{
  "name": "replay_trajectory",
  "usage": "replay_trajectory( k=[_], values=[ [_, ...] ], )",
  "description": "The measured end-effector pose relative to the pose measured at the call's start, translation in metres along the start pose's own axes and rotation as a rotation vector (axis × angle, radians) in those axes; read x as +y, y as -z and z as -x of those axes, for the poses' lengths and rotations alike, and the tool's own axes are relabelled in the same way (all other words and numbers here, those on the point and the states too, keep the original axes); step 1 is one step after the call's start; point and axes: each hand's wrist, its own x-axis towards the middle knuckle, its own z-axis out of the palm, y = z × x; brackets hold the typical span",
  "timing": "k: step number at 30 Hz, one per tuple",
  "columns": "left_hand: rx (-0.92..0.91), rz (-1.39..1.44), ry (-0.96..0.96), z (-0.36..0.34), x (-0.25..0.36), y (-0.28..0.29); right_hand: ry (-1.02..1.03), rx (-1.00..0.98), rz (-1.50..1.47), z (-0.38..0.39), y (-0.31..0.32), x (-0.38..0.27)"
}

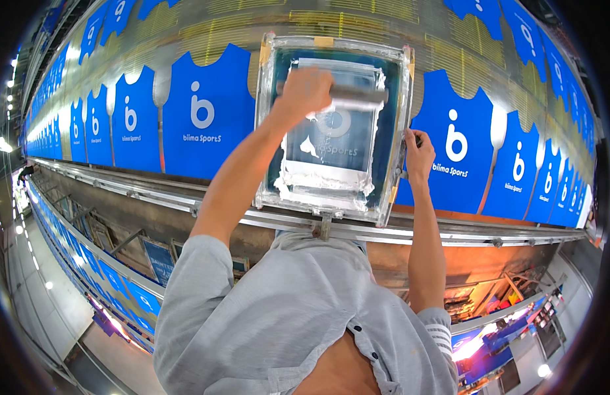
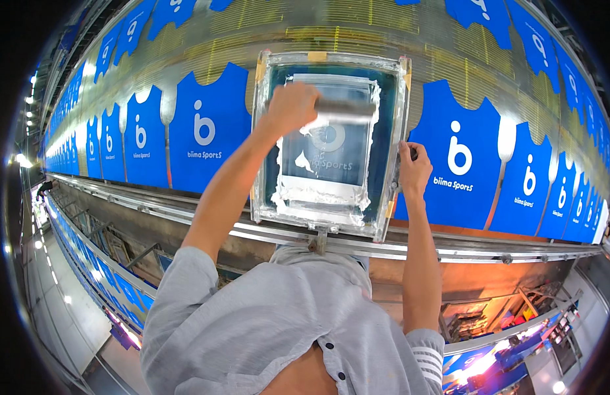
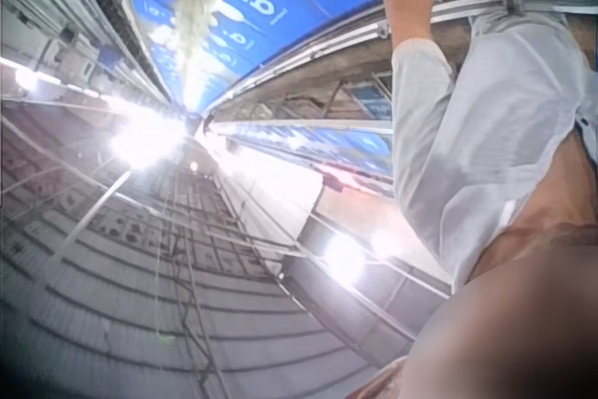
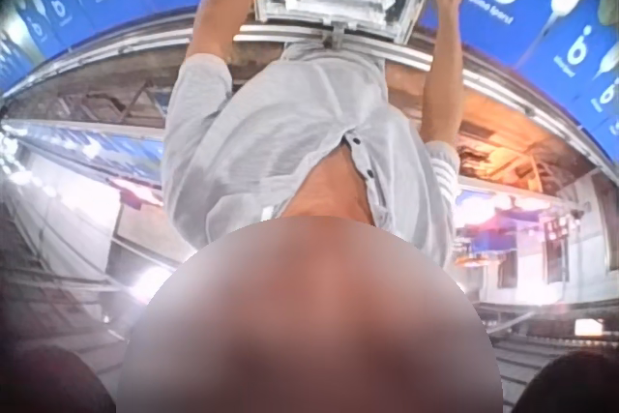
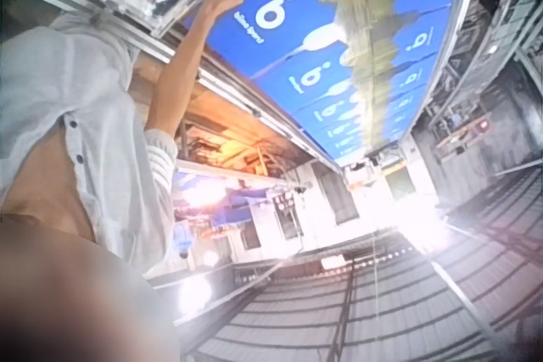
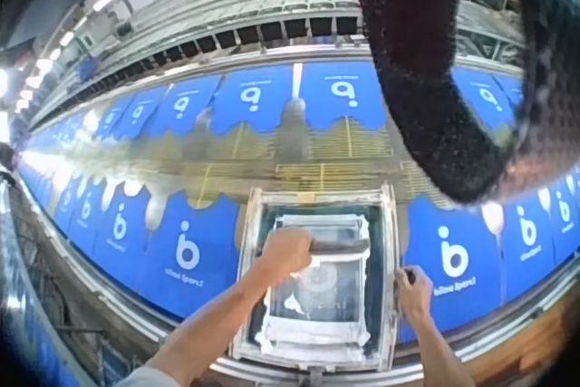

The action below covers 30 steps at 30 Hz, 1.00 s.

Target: The person uses a squeegee to pull white ink across a screen-printing frame, repeatedly applying ink to a blue fabric surface with a repeated logo. The person moves the frame along the fabric and continues the squeegee strokes throughout the clip.

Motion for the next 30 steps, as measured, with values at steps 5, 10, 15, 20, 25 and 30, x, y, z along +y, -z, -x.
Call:
replay_trajectory(
  k=[5,10,15,20,25,30],
  values=[
    [0.01,-0.027,0.027,-0.072,-0.022,0.018,0.013,0.007,0.019,0.002,0.003,-0.008],
    [0.056,0.013,0.006,-0.012,-0.006,-0.015,0.021,0.029,0.032,-0.002,0.003,-0.004],
    [0.229,0.172,-0.034,0.123,0.029,-0.083,0.071,0.069,0.057,-0.007,0.001,-0.001],
    [0.38,0.12,-0.102,0.239,0.057,-0.122,0.195,0.155,0.06,-0.02,-0.013,0.021],
    [0.262,0.19,-0.107,0.252,0.029,-0.097,0.115,0.153,-0.075,-0.006,-0.01,0.008],
    [0.315,0.342,-0.067,0.266,-0.087,-0.089,0.263,0.167,-0.175,0.041,-0.121,-0.039]
  ],
)
